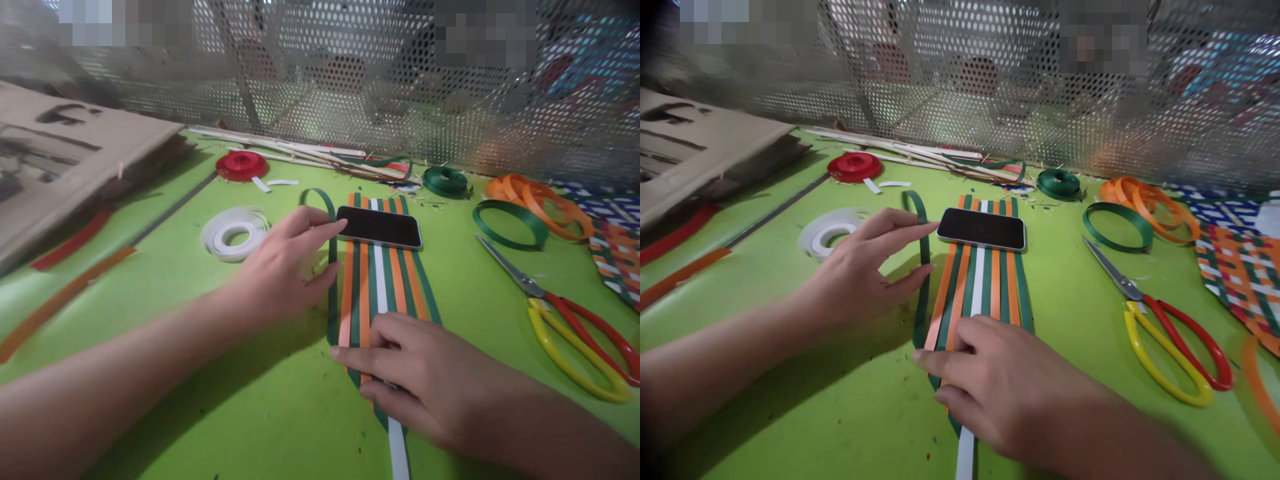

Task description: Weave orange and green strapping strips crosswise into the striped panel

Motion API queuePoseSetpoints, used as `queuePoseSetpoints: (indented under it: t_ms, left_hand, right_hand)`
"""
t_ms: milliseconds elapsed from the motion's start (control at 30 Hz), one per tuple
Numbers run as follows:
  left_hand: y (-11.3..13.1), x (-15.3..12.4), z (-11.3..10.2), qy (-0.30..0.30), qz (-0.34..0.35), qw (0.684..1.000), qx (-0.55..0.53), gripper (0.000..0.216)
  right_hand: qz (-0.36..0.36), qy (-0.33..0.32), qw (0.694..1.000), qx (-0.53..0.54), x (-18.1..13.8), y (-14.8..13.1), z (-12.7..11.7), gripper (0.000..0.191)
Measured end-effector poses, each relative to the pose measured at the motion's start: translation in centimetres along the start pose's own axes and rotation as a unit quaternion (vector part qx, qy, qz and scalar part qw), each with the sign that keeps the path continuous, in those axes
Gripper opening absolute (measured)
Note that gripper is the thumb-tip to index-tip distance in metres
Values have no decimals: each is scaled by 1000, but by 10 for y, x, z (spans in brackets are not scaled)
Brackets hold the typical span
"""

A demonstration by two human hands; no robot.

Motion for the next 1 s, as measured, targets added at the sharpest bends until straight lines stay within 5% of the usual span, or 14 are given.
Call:
queuePoseSetpoints:
  t_ms: [333,1000]
  left_hand:
    - [-27,-2,20,-188,-71,971,134,85]
    - [-22,18,20,-203,-49,971,116,105]
  right_hand:
    - [8,-13,1000,-4,0,-1,-1,45]
    - [1,-12,1000,-5,2,-1,-5,44]
Point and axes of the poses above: each hand's wrist, its own x-axis towards the middle knuckle, its own z-axis out of the palm, y = z × x, the point moved 1 cm from there along x, towards the middle knuckle, and after that the axes turned 15 degrees about -z, right-handed, at the moved point
